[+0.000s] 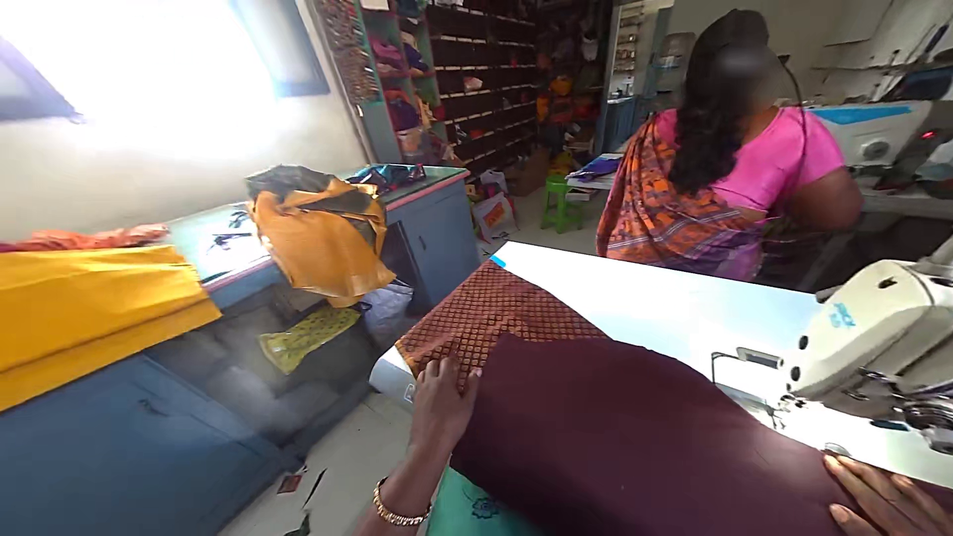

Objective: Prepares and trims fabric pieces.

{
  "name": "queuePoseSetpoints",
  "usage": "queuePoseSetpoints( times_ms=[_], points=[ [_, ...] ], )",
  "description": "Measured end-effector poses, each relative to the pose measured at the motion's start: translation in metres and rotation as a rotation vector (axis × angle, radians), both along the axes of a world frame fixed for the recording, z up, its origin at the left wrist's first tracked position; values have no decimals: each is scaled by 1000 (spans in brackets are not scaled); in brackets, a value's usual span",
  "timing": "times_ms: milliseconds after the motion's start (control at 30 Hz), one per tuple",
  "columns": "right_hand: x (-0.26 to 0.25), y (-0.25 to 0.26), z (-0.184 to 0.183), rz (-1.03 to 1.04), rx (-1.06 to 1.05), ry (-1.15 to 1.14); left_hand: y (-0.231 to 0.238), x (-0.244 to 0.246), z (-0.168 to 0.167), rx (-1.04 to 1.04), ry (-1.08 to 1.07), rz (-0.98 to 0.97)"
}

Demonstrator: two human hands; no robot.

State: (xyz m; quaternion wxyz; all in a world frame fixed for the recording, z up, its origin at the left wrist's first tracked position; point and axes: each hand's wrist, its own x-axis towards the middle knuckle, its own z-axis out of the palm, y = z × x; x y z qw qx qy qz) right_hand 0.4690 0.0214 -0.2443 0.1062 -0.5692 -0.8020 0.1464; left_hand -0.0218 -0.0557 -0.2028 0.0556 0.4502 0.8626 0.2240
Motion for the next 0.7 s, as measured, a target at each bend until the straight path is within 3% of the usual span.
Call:
queuePoseSetpoints(
  times_ms=[133, 267, 333, 433, 533, 600, 700],
  points=[
    [1, -5, 4, 1, -12, 33, -42, -9, 39, -331, -101, 32],
    [1, -8, -2, -41, 65, 55, -65, -39, 0, -602, -345, -240],
    [2, -5, -12, -61, 134, 94, -66, -51, -32, -538, -579, -398],
    [1, -7, -19, -92, 243, 185, -73, -61, -81, -200, -1028, -539],
    [-17, -20, -7, -83, 325, 188, -75, -68, -96, -82, -1371, -569],
    [-37, -31, 2, -5, 389, 176, -76, -63, -81, -115, -1375, -541],
    [-73, -48, 14, 163, 357, 204, -73, -46, -43, -97, -1214, -503]
  ],
)
